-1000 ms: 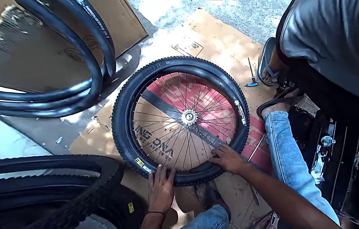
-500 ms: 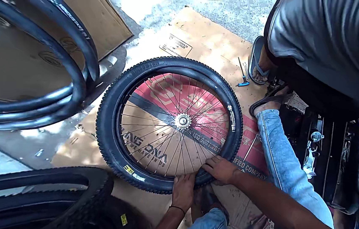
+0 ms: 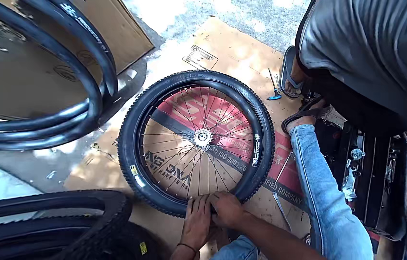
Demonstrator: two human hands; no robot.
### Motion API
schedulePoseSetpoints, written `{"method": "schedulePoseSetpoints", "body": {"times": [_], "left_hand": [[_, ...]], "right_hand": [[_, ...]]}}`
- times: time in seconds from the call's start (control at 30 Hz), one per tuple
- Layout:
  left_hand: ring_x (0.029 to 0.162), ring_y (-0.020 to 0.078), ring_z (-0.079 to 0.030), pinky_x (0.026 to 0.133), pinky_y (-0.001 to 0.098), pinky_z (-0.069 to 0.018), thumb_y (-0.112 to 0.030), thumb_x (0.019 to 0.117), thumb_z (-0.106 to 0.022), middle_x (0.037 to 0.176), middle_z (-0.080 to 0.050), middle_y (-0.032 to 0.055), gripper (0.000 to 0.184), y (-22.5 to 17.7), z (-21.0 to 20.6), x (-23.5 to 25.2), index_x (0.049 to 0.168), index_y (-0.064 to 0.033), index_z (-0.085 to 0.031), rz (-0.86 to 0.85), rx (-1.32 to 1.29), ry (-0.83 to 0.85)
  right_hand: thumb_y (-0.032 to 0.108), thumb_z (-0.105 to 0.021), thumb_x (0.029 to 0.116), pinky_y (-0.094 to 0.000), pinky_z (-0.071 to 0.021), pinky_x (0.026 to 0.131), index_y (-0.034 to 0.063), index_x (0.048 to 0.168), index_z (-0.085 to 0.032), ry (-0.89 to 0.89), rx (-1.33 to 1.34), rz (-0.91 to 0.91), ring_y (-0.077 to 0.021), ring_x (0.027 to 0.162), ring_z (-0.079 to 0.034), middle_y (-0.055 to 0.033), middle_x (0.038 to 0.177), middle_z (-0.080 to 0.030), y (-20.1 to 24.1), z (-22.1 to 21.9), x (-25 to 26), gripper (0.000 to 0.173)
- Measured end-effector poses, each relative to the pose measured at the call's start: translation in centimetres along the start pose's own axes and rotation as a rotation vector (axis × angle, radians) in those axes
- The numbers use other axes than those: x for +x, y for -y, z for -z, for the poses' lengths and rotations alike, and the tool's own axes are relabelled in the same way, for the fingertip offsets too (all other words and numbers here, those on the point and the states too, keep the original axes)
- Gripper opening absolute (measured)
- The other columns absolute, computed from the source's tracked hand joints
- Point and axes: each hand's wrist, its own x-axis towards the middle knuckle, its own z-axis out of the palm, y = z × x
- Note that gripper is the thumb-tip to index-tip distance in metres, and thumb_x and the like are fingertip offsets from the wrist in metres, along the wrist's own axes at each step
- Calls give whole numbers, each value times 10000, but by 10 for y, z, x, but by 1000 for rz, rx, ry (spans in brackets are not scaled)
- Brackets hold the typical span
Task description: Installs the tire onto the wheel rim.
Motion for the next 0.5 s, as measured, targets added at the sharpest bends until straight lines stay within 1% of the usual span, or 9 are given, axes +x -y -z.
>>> {"method": "schedulePoseSetpoints", "body": {"times": [0.07, 0.1, 0.17, 0.2, 0.27, 0.3, 0.37, 0.4, 0.5], "left_hand": [[1282, 348, -601, 1191, 594, -318, -363, 702, -839, 1346, -649, 150, 715, 4, -2, 4, 1311, -41, -648, 40, -13, -112], [1249, 359, -617, 1187, 592, -326, -294, 704, -869, 1303, -666, 155, 644, 12, -6, 3, 1270, -54, -678, 49, -7, -113], [1328, 369, -557, 1211, 586, -293, -155, 742, -847, 1336, -654, 131, 585, 27, -16, -5, 1302, -122, -682, 102, -6, -66], [1375, 376, -517, 1214, 595, -287, -73, 765, -791, 1362, -646, 123, 556, 33, -22, -7, 1306, -147, -687, 139, -18, -66], [1428, 400, -457, 1208, 619, -277, -20, 775, -739, 1431, -599, 154, 603, 40, -24, -5, 1358, -150, -655, 185, -28, -51], [1421, 415, -462, 1206, 624, -274, -77, 729, -801, 1452, -574, 184, 708, 38, -20, -4, 1409, -141, -614, 179, -16, -34], [1366, 422, -515, 1204, 612, -285, -244, 629, -925, 1439, -567, 219, 948, 24, -12, -1, 1480, -99, -531, 112, -13, 1], [1329, 406, -549, 1198, 586, -309, -283, 626, -930, 1409, -588, 211, 976, 16, -12, 2, 1486, -78, -516, 70, -4, 15], [1220, 383, -623, 1133, 517, -427, -199, 737, -858, 1333, -632, 197, 797, 10, -26, 9, 1456, -61, -544, 19, 30, 11]], "right_hand": [[200, -666, 900, -479, -480, 1063, 82, 1236, -666, -59, 41, 62, -301, 1219, -612, -134, 1243, -666, 1, 6, 8, 356], [207, -633, 931, -486, -418, 1138, 114, 1284, -653, -68, -25, 108, -285, 1258, -599, -115, 1272, -669, -5, 8, 8, 366], [215, -568, 999, -559, -275, 1240, 186, 1387, -593, -42, -209, 183, -288, 1340, -549, -98, 1352, -634, -32, 17, -2, 390], [207, -536, 1034, -584, -257, 1242, 206, 1404, -590, -24, -293, 214, -314, 1353, -537, -117, 1367, -623, -53, 26, -9, 375], [153, -505, 1058, -530, -303, 1229, 263, 1444, -576, -7, -403, 291, -316, 1356, -531, -118, 1373, -619, -92, 43, -19, 408], [91, -524, 1031, -509, -329, 1216, 272, 1462, -565, 3, -428, 329, -319, 1357, -528, -118, 1386, -610, -101, 49, -21, 470], [60, -544, 1013, -492, -412, 1146, 254, 1388, -632, -37, -425, 307, -308, 1300, -565, -106, 1377, -617, -99, 52, -16, 431], [78, -550, 1017, -485, -453, 1094, 242, 1309, -690, -84, -396, 250, -292, 1252, -594, -89, 1344, -639, -95, 51, -8, 363], [104, -566, 1008, -498, -509, 982, 171, 1152, -742, -120, -377, 109, -280, 1142, -638, -73, 1202, -692, -88, 44, 16, 237]]}}
